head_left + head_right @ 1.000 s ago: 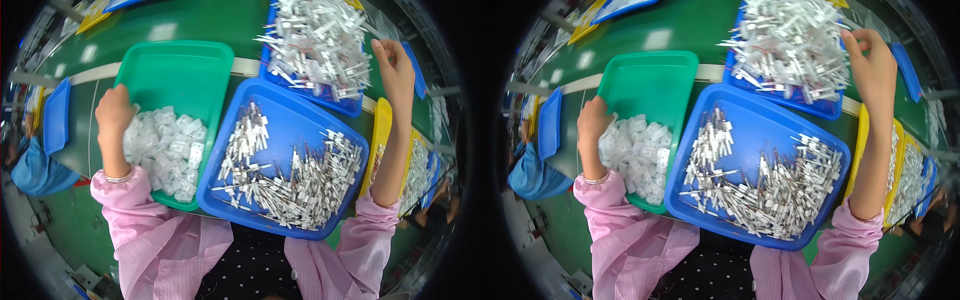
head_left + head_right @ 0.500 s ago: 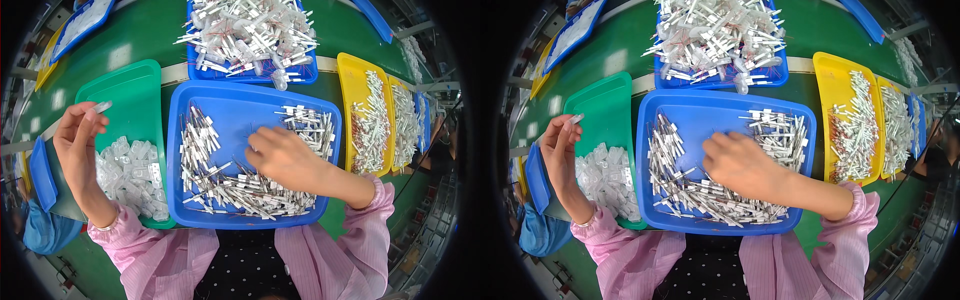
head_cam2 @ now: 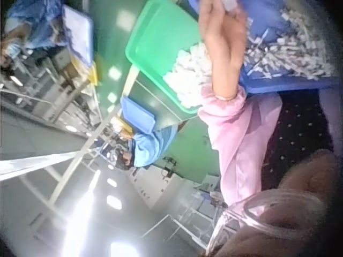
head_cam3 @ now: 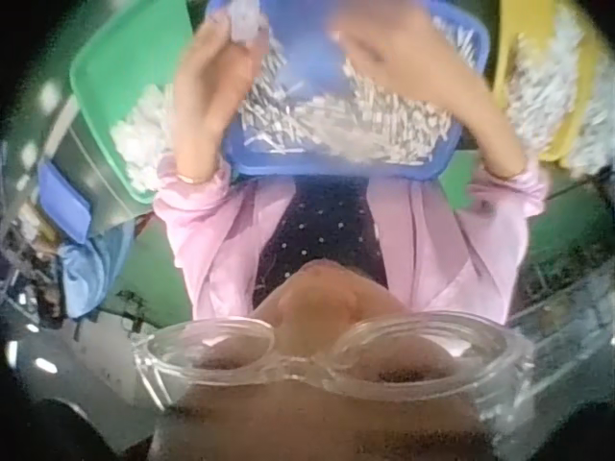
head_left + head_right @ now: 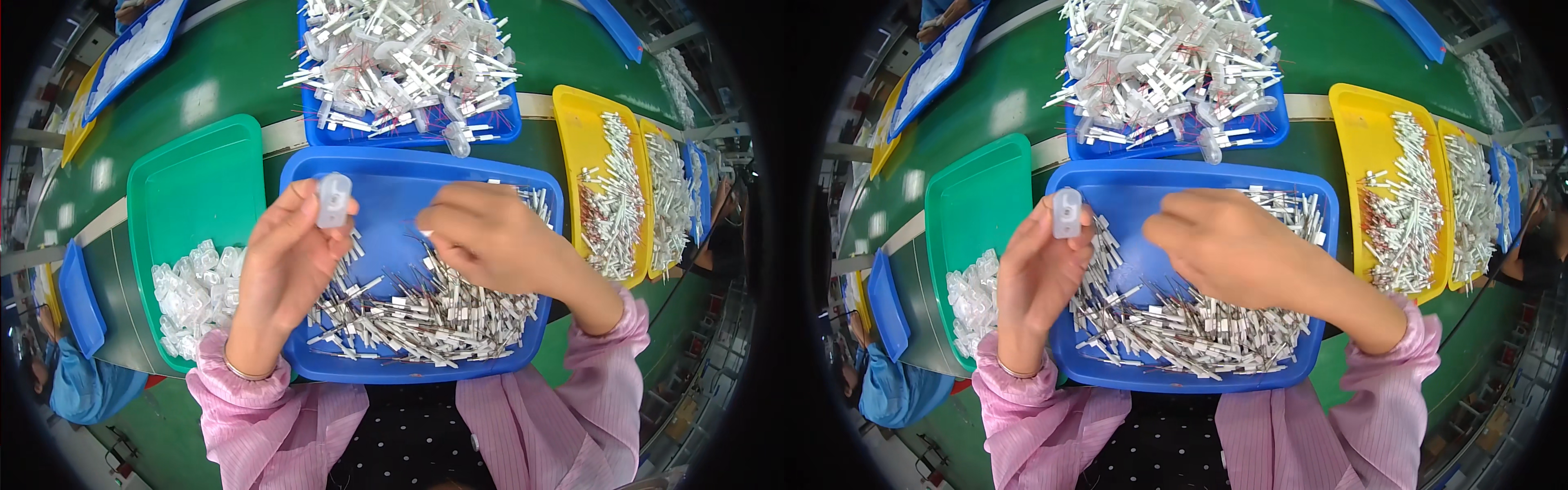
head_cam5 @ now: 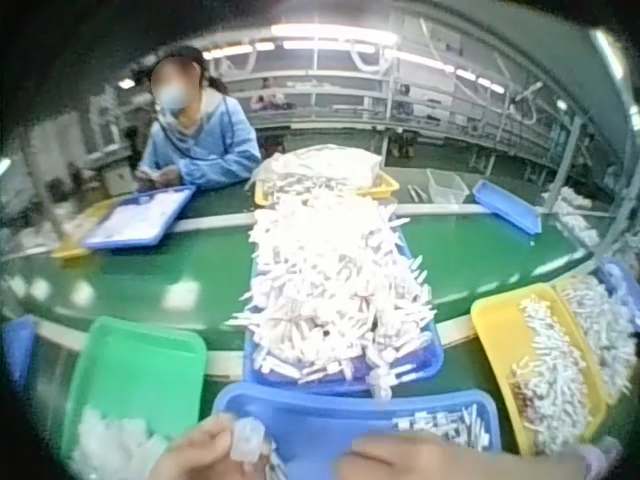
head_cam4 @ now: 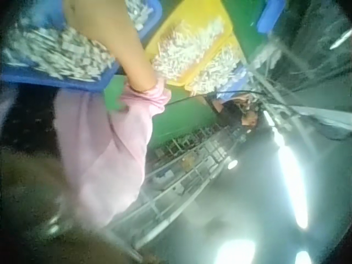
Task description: The person repeatedly picks a clear plastic housing from a green tray and a white cylindrical component with wires from a blue tray, inserts the component into the housing, and places the assembled unit into a yellow tray. The process is repeated continuously throughout the clip.
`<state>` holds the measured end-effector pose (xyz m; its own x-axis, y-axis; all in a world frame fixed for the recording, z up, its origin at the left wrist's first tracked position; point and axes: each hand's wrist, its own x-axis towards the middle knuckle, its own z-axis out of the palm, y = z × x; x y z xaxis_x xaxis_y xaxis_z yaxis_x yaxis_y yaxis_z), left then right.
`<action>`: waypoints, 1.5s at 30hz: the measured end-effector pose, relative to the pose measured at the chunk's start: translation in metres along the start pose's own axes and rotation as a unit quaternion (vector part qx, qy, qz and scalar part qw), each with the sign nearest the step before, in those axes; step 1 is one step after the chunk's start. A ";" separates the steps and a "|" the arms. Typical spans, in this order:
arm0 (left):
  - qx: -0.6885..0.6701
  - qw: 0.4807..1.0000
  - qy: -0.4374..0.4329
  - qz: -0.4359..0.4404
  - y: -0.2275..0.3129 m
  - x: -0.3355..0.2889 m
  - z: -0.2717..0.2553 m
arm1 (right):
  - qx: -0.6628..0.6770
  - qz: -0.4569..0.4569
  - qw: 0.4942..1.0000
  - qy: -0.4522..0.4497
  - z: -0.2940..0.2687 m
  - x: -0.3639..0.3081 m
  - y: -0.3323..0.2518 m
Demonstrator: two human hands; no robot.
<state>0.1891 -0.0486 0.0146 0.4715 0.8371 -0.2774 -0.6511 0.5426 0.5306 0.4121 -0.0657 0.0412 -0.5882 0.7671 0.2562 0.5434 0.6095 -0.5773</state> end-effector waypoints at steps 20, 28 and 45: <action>0.042 0.983 -0.171 0.046 -0.018 -0.005 -0.003 | 0.263 0.113 0.935 0.209 -0.006 -0.015 -0.035; 0.028 0.985 -0.164 0.044 -0.018 -0.008 -0.002 | 0.247 0.147 0.934 0.210 0.002 -0.017 -0.030; 0.201 0.954 -0.179 0.134 -0.013 -0.008 -0.002 | 0.174 0.155 0.949 0.213 -0.006 -0.015 -0.039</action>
<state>0.1924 -0.0617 0.0081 0.5391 0.8260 0.1648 -0.5308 0.1812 0.8279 0.4030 -0.0999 0.0645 -0.0957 0.9552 0.2800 0.3763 0.2951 -0.8782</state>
